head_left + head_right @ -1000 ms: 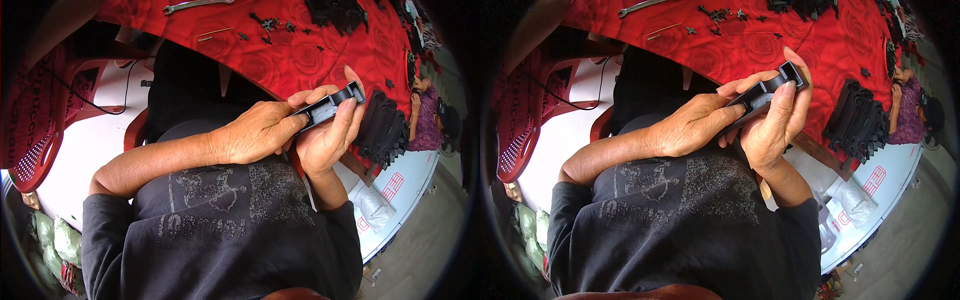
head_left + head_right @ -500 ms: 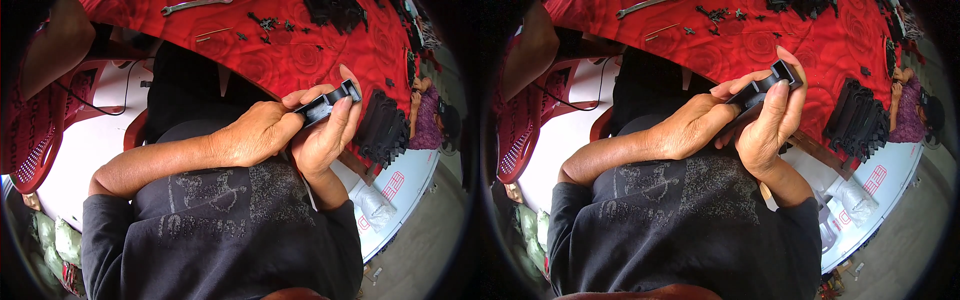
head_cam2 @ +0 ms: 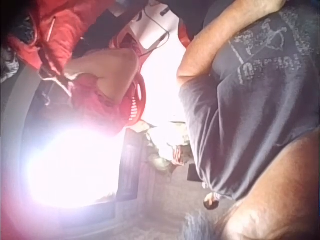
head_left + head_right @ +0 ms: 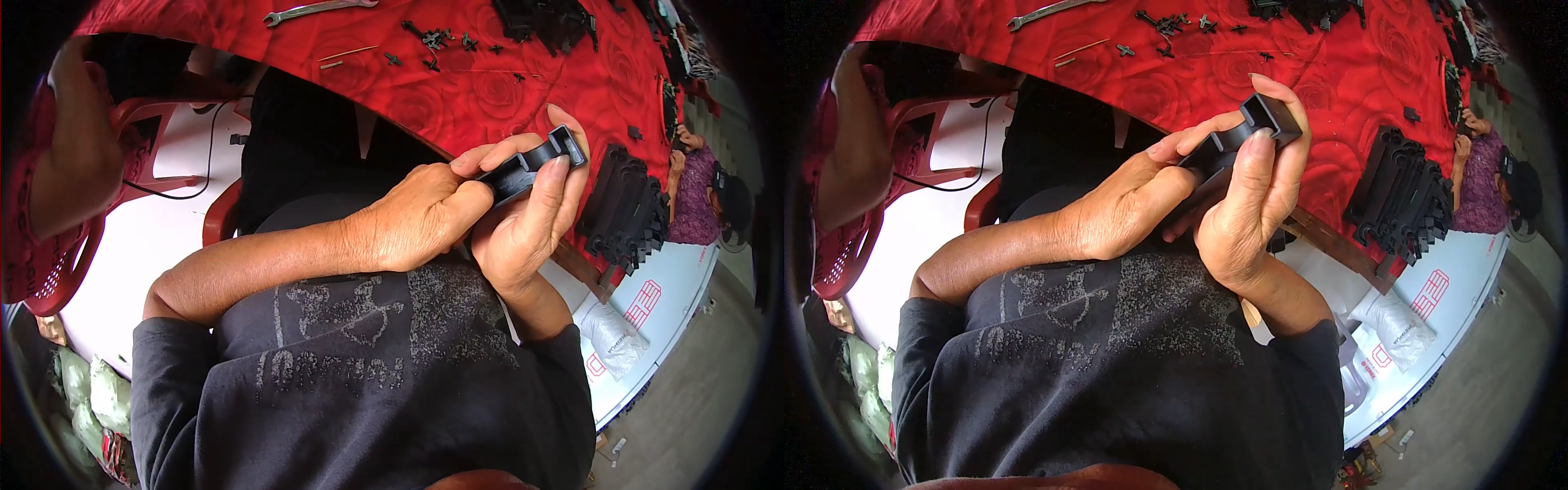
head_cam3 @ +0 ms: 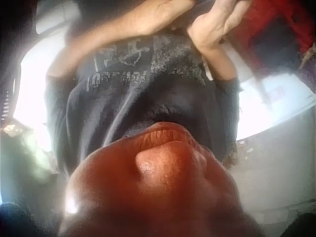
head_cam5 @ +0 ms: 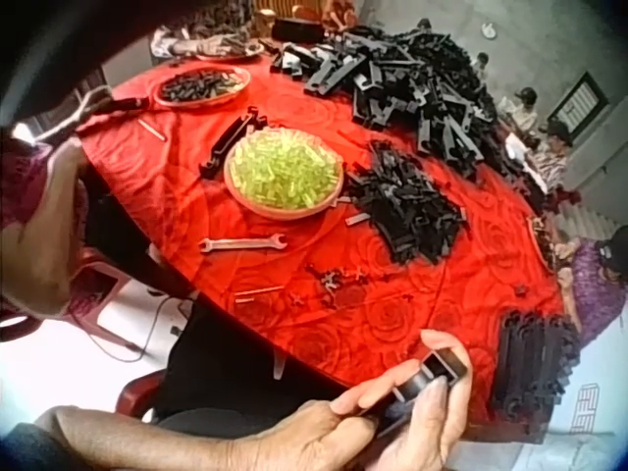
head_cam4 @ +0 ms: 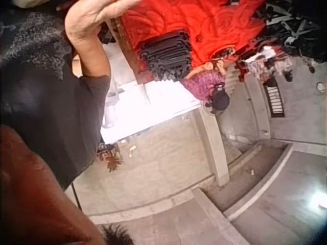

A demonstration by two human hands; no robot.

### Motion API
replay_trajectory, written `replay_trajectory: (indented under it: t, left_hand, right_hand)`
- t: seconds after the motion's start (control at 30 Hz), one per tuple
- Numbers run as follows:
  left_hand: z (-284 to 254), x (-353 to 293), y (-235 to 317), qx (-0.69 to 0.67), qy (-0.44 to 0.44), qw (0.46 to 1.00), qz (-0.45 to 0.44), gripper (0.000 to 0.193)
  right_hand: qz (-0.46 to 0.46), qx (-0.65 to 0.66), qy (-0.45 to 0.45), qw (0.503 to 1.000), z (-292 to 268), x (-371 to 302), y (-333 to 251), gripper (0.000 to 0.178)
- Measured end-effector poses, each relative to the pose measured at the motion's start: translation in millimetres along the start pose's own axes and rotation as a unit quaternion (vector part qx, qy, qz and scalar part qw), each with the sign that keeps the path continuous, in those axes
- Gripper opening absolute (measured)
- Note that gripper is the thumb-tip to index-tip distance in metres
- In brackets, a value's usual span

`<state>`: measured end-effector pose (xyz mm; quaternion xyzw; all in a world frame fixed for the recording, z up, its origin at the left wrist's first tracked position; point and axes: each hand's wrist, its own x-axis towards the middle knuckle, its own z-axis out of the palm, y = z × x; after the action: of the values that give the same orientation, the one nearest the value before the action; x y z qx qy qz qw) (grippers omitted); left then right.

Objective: The person uses a wrench on a small piece inside a black plastic housing. Then, the person fits small plastic components into the housing and presses them into place by hand.

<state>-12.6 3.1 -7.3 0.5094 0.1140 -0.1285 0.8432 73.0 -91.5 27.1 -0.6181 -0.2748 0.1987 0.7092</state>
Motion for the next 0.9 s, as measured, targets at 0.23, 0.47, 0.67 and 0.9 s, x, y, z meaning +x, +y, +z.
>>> replay_trajectory:
  t: [0.23, 0.47, 0.67, 0.9]
  left_hand:
    - [-5.7, -5.5, 2.0, 0.076, 0.021, 0.996, 0.039, 0.048]
    - [-6.6, -9.6, 4.7, 0.037, 0.012, 0.999, 0.030, 0.044]
    - [-4.6, -4.1, 1.5, 0.075, 0.043, 0.994, 0.066, 0.051]
    - [-5.0, -3.1, 6.6, 0.037, 0.020, 0.999, 0.020, 0.044]
  right_hand:
    - [0.043, 0.033, 0.001, 0.999, -7.1, 4.5, -1.2, 0.052]
    - [0.056, 0.032, -0.003, 0.998, -13.1, 6.3, 0.6, 0.052]
    - [0.059, 0.035, 0.007, 0.998, -15.7, 6.3, 2.9, 0.052]
    - [0.077, 0.030, 0.026, 0.996, -17.5, 5.2, 4.2, 0.052]
